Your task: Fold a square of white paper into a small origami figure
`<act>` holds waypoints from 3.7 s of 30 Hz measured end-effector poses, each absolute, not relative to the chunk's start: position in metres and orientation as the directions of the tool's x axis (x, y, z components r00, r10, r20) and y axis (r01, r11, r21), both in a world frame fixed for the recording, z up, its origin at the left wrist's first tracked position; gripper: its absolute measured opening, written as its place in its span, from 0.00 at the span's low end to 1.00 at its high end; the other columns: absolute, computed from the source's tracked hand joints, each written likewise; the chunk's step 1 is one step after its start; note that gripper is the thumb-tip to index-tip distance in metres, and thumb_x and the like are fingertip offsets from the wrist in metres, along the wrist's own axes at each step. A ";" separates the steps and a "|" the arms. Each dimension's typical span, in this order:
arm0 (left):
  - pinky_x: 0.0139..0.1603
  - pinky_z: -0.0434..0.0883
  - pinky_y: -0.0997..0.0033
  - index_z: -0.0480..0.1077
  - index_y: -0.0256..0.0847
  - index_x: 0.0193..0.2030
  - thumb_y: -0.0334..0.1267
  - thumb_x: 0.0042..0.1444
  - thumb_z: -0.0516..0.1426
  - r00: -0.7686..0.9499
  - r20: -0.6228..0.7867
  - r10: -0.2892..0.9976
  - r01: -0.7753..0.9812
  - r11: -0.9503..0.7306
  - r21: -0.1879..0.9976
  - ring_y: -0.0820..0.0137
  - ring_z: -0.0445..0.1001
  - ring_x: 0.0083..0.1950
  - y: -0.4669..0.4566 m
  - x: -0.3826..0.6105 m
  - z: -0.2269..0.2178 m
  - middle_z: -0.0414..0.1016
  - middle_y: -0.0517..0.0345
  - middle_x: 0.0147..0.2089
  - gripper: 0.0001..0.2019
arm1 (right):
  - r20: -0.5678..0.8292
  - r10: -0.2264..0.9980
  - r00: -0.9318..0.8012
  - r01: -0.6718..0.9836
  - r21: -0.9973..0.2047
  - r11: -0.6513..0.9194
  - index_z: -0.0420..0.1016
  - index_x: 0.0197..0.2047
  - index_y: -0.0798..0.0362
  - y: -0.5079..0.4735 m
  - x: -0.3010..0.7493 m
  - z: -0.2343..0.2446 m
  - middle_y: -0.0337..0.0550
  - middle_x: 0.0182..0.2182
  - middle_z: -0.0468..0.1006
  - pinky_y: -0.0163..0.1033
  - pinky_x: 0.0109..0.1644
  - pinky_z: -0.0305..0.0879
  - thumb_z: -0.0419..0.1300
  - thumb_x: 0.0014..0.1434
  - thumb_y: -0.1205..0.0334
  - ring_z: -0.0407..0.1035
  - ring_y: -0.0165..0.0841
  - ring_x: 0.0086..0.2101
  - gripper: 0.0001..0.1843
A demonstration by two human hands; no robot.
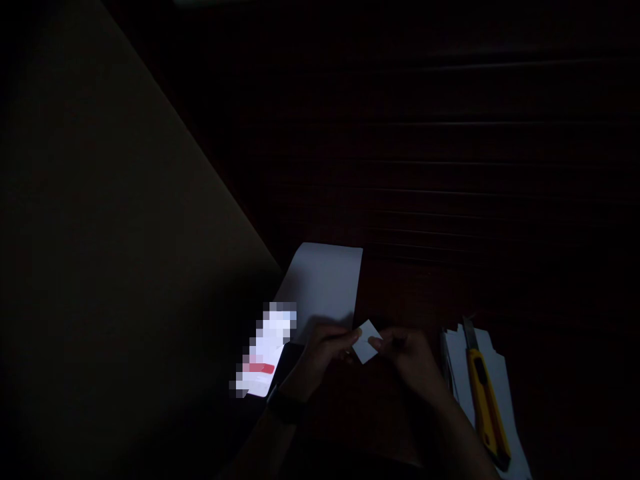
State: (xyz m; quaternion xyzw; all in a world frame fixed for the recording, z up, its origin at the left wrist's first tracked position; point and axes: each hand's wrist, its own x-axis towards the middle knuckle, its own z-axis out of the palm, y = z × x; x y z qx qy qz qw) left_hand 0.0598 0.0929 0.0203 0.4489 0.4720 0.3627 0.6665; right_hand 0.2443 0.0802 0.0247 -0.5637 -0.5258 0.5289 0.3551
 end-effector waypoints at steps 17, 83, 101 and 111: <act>0.22 0.59 0.77 0.70 0.35 0.20 0.50 0.46 0.59 0.301 -0.203 0.932 0.079 0.188 0.979 0.74 0.65 0.21 0.092 0.067 0.011 0.68 0.59 0.19 0.18 | -0.233 0.972 0.039 0.068 -0.970 -0.235 0.76 0.27 0.57 0.080 0.231 0.023 0.40 0.22 0.72 0.34 0.26 0.56 0.62 0.50 0.53 0.62 0.29 0.23 0.14; 0.32 0.66 0.74 0.72 0.37 0.40 0.41 0.48 0.61 0.158 -0.197 0.968 -0.281 0.236 0.930 0.68 0.73 0.35 0.090 0.070 0.022 0.74 0.54 0.37 0.14 | -0.012 1.000 -0.018 0.133 -0.991 -0.010 0.66 0.48 0.51 0.081 0.222 0.030 0.40 0.29 0.75 0.38 0.37 0.65 0.60 0.54 0.55 0.70 0.34 0.31 0.19; 0.33 0.66 0.73 0.69 0.42 0.48 0.35 0.48 0.61 0.508 -0.308 0.805 -0.316 0.506 0.802 0.67 0.71 0.40 0.091 0.055 0.028 0.72 0.52 0.42 0.18 | -0.025 0.963 -0.268 0.323 -0.944 0.065 0.79 0.36 0.46 0.082 0.242 0.036 0.40 0.33 0.75 0.38 0.40 0.64 0.63 0.52 0.62 0.69 0.35 0.36 0.07; 0.42 0.68 0.71 0.75 0.41 0.41 0.40 0.46 0.63 0.253 -0.018 0.967 0.016 0.015 1.000 0.65 0.73 0.42 0.088 0.069 0.029 0.77 0.55 0.41 0.14 | -0.021 0.999 -0.029 0.358 -0.934 -0.009 0.79 0.31 0.50 0.084 0.246 0.029 0.42 0.31 0.78 0.39 0.39 0.65 0.63 0.51 0.56 0.72 0.37 0.34 0.07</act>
